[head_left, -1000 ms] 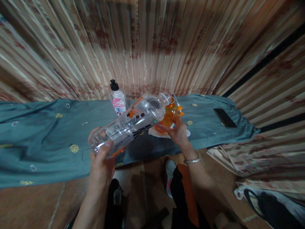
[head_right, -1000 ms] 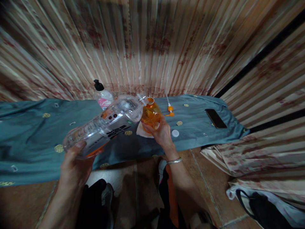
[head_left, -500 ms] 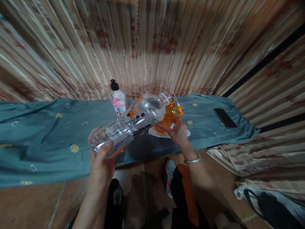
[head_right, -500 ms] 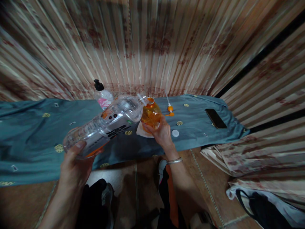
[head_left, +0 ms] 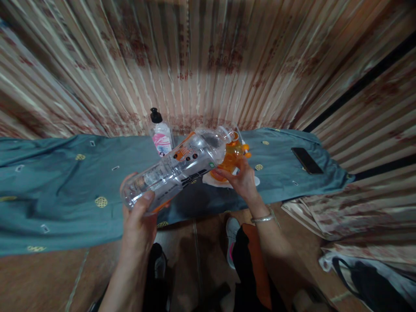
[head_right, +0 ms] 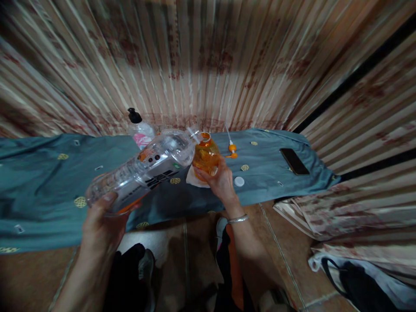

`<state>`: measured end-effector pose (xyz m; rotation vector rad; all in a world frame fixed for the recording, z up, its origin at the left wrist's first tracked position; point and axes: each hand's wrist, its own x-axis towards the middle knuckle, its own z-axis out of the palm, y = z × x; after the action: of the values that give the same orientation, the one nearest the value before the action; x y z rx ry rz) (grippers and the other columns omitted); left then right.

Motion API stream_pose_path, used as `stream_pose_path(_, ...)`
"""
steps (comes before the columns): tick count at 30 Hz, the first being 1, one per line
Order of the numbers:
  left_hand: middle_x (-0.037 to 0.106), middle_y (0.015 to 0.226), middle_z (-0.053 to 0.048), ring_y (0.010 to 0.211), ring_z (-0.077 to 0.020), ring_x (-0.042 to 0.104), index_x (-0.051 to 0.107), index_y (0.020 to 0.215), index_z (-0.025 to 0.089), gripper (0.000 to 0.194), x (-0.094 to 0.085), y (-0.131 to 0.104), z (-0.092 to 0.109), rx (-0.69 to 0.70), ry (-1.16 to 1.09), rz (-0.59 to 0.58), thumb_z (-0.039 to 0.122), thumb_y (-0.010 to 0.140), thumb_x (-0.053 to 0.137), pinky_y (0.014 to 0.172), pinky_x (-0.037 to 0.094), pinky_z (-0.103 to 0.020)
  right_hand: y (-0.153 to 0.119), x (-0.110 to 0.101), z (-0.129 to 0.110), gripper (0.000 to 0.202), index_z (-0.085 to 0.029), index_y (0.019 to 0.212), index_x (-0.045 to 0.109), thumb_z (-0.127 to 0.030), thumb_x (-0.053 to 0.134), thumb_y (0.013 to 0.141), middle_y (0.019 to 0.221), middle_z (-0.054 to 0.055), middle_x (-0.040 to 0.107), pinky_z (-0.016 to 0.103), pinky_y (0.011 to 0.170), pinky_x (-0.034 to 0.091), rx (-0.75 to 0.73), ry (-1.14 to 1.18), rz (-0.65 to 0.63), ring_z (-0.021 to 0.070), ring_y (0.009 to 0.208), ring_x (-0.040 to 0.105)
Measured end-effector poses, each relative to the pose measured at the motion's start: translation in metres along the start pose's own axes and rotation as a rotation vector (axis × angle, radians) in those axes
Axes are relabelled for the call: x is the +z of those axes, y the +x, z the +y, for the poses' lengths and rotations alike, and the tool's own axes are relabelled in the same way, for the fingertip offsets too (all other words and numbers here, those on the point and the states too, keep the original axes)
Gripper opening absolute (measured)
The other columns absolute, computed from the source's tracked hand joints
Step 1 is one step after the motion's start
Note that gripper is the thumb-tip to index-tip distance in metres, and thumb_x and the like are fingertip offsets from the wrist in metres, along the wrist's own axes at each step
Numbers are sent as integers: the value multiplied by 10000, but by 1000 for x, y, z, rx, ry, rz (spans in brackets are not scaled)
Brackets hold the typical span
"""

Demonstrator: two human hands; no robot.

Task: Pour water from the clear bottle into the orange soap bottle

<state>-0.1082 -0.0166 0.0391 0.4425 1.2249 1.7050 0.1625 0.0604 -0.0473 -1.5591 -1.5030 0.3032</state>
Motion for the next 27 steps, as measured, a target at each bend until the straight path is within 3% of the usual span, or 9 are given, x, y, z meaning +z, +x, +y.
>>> stream_pose_path(12,725,1154,-21,799,-209,689,705,1115,302,717,-11,5,-12,83,-8,-68,460,492,1022,470,574,-285,0,-1,-4,669,-228,1232,694,-561,1015,749,1105,124,853,484,841,676,10,-8,-4,381,1010,830)
stream_pose_path(17,714,1142,-10,833,-205,708,706,1166,306,703,-12,4,-12,90,-50,-72,372,544,1026,499,609,-279,0,-2,-2,674,-230,1250,699,-554,1012,749,1119,133,856,502,862,675,24,-5,-14,396,1026,833)
stream_pose_path(21,722,1127,-13,793,-209,710,696,1134,298,776,-13,5,-12,79,-58,-55,406,453,1053,468,590,-275,0,-2,-3,696,-227,1267,695,-560,1017,747,1129,133,856,503,874,680,20,-13,-12,394,1043,832)
stream_pose_path(27,729,1123,-6,816,-211,712,738,1130,313,700,-13,4,-10,80,-70,-54,362,507,1054,470,597,-272,1,-3,-5,685,-222,1244,702,-551,1024,736,1104,140,850,513,858,687,46,-14,-26,403,1021,830)
